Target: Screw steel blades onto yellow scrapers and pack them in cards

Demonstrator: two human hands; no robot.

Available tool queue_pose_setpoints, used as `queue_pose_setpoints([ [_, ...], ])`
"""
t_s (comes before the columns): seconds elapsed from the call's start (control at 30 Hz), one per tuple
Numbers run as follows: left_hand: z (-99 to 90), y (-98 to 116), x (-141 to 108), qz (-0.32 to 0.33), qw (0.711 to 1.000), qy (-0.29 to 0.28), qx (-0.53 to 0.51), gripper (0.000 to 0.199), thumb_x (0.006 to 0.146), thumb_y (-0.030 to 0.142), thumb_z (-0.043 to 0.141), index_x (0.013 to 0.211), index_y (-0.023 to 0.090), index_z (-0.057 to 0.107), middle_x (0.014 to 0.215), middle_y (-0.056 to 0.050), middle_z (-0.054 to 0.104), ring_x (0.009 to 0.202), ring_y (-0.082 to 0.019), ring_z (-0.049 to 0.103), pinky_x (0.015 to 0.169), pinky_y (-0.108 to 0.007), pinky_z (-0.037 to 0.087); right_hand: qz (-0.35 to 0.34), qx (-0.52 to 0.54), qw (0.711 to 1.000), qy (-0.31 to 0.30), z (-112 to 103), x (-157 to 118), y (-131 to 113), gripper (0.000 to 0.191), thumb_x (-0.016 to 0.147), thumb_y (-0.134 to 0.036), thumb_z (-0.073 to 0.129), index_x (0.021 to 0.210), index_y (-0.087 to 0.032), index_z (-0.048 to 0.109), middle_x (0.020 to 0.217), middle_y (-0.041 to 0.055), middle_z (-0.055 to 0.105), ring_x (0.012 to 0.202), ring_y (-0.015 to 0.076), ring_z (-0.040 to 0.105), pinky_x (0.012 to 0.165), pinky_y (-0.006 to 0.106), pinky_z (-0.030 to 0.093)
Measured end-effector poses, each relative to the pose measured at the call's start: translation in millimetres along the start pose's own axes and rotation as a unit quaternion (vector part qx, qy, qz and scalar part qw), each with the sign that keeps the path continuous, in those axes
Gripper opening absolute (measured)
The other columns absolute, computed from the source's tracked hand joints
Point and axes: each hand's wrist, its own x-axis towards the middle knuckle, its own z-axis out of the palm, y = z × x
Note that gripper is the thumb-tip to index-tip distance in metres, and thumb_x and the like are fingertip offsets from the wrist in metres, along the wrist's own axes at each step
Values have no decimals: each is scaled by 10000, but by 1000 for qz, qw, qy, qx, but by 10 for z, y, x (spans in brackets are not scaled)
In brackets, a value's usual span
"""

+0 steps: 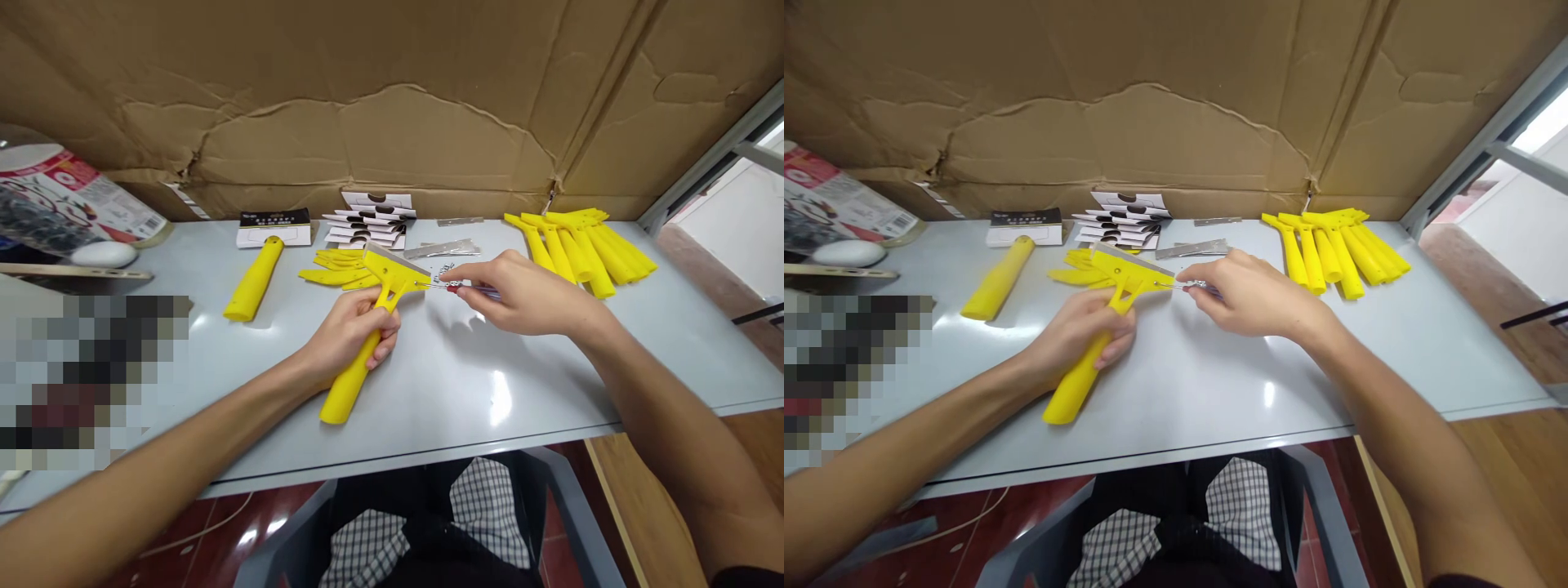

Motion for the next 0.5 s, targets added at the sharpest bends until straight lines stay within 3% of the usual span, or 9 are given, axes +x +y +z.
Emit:
queue_pose_setpoints([
  [0.2, -15, 17, 20, -6, 1000, -7, -28, 240, 760, 282, 715, 655, 216, 509, 471, 15, 524, 350, -96, 415, 351, -217, 325, 0, -11, 999, -32, -19, 12, 120, 419, 1093, -297, 482, 1397, -254, 768, 1018, 61, 823, 895, 234, 691, 783, 353, 438],
  [0.3, -21, 42, 23, -18, 999, -4, -50, 256, 766, 298, 728, 668, 214, 508, 489, 16, 530, 354, -93, 426, 352, -209, 323, 12, -29, 999, -10, -70, 16, 246, 410, 1079, -264, 485, 1363, -223, 777, 1046, 77, 821, 928, 242, 695, 811, 365, 456],
  [0.5, -42, 48, 24, -21, 997, -32, -65, 256, 777, 312, 721, 657, 205, 522, 467, 10, 514, 348, -88, 416, 355, -200, 318, 91, -76, 992, 54, -60, 61, 588, 397, 1051, -220, 482, 1338, -202, 756, 1303, 154, 736, 1203, 337, 664, 961, 463, 510],
])
